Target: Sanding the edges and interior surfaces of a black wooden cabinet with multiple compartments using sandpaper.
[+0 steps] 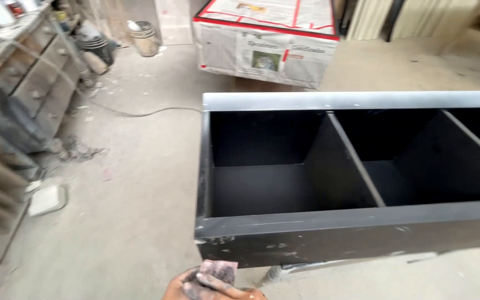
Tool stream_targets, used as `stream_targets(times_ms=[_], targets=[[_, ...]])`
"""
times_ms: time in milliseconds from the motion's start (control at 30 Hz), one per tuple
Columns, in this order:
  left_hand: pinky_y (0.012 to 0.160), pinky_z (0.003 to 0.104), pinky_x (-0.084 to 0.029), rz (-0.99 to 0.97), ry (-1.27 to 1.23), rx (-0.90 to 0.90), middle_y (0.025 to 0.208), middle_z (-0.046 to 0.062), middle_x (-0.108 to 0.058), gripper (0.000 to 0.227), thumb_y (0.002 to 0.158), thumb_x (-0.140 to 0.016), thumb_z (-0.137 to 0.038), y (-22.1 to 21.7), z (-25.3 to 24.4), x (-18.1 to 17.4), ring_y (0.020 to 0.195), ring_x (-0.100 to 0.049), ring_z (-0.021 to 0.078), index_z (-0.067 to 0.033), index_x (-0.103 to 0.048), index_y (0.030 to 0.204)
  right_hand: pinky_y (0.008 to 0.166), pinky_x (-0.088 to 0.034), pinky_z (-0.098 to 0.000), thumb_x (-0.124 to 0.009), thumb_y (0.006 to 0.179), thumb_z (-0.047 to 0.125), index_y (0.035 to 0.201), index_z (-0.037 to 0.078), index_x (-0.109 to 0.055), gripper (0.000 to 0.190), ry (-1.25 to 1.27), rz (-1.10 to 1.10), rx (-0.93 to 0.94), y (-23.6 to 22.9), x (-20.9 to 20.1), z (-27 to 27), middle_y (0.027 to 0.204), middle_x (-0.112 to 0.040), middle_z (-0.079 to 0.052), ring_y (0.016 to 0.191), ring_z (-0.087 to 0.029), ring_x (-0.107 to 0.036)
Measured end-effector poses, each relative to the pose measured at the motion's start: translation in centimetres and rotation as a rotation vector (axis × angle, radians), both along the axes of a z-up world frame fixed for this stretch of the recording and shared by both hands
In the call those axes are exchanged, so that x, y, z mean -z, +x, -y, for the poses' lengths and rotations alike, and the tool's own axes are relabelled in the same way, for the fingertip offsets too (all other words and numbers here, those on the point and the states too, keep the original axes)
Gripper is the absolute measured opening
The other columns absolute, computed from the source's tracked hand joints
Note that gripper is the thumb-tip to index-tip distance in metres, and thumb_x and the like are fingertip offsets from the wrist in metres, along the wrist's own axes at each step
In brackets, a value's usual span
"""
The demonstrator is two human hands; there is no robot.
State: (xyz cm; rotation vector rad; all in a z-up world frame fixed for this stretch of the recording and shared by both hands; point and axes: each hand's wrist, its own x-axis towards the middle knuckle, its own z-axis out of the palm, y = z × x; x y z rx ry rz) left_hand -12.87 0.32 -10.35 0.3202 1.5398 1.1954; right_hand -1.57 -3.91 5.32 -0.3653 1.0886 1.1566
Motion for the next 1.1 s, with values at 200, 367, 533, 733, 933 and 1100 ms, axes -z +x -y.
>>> stream_targets(times_ms=[200,367,533,733,933,1100], targets=[[0.092,0.033,-0.058,-1.438,0.615,0.235,0.106,-0.015,-0.081,0.033,0.087,-0.065,-0.030,5.5,2.5,-5.9,0.106,-0.074,0.0140,-0.0184,-0.072,0.117,0.123,-0.031,-0.0470,-0.068,0.096,0.028,0.113,0.011,-0.077,0.026,1.259,1.835,-1.529,25.9,20.9,-3.6,0.142,-0.065,-0.012,0.153,-0.025,-0.039],[0.118,0.075,-0.012,-1.802,0.837,0.717,0.159,0.014,-0.040,0.041,0.091,-0.051,-0.046,14.2,-0.3,-6.3,0.149,-0.031,0.0386,-0.0340,-0.069,0.126,0.107,-0.046,-0.0584,-0.053,0.090,-0.031,0.142,-0.011,-0.050,0.056,-0.122,1.117,-0.871,32.2,4.8,1.2,0.119,-0.063,-0.044,0.110,-0.054,-0.062],[0.113,0.082,-0.004,-1.598,0.899,1.175,0.161,0.027,-0.034,0.045,0.093,-0.050,-0.032,30.8,-0.9,-11.5,0.146,-0.023,0.0610,-0.0250,-0.064,0.135,0.094,-0.055,-0.0466,-0.060,0.078,-0.012,0.098,-0.002,-0.056,0.023,0.030,1.443,-0.543,43.8,7.9,0.6,0.144,-0.064,-0.013,0.101,-0.043,-0.070],[0.123,0.058,-0.016,-1.385,1.015,1.010,0.154,0.018,-0.050,0.045,0.104,-0.038,-0.023,34.5,-1.0,-10.5,0.147,-0.038,0.0382,-0.0046,-0.064,0.135,0.103,-0.055,-0.0282,-0.082,0.090,-0.005,0.102,-0.001,-0.076,0.014,-0.183,2.767,-0.308,40.0,-2.1,-0.7,0.116,-0.074,-0.016,0.116,-0.023,-0.071],[0.121,0.045,-0.023,-1.543,0.747,0.728,0.147,0.008,-0.059,0.033,0.098,-0.052,-0.023,17.9,1.6,-10.3,0.142,-0.047,0.0236,-0.0089,-0.075,0.117,0.099,-0.056,-0.0269,-0.080,0.080,-0.002,0.105,0.004,-0.079,0.026,-0.011,2.724,-0.696,40.7,-2.3,-2.7,0.115,-0.075,-0.009,0.111,-0.023,-0.072],[0.115,0.056,-0.031,-1.616,0.856,0.602,0.141,0.013,-0.063,0.028,0.092,-0.056,-0.021,13.4,2.1,-8.8,0.136,-0.053,0.0322,-0.0083,-0.080,0.100,0.075,-0.071,-0.0428,-0.074,0.087,-0.005,0.076,-0.011,-0.067,0.015,0.235,2.552,-0.430,32.1,-0.7,-2.6,0.084,-0.063,-0.019,0.098,-0.034,-0.076]])
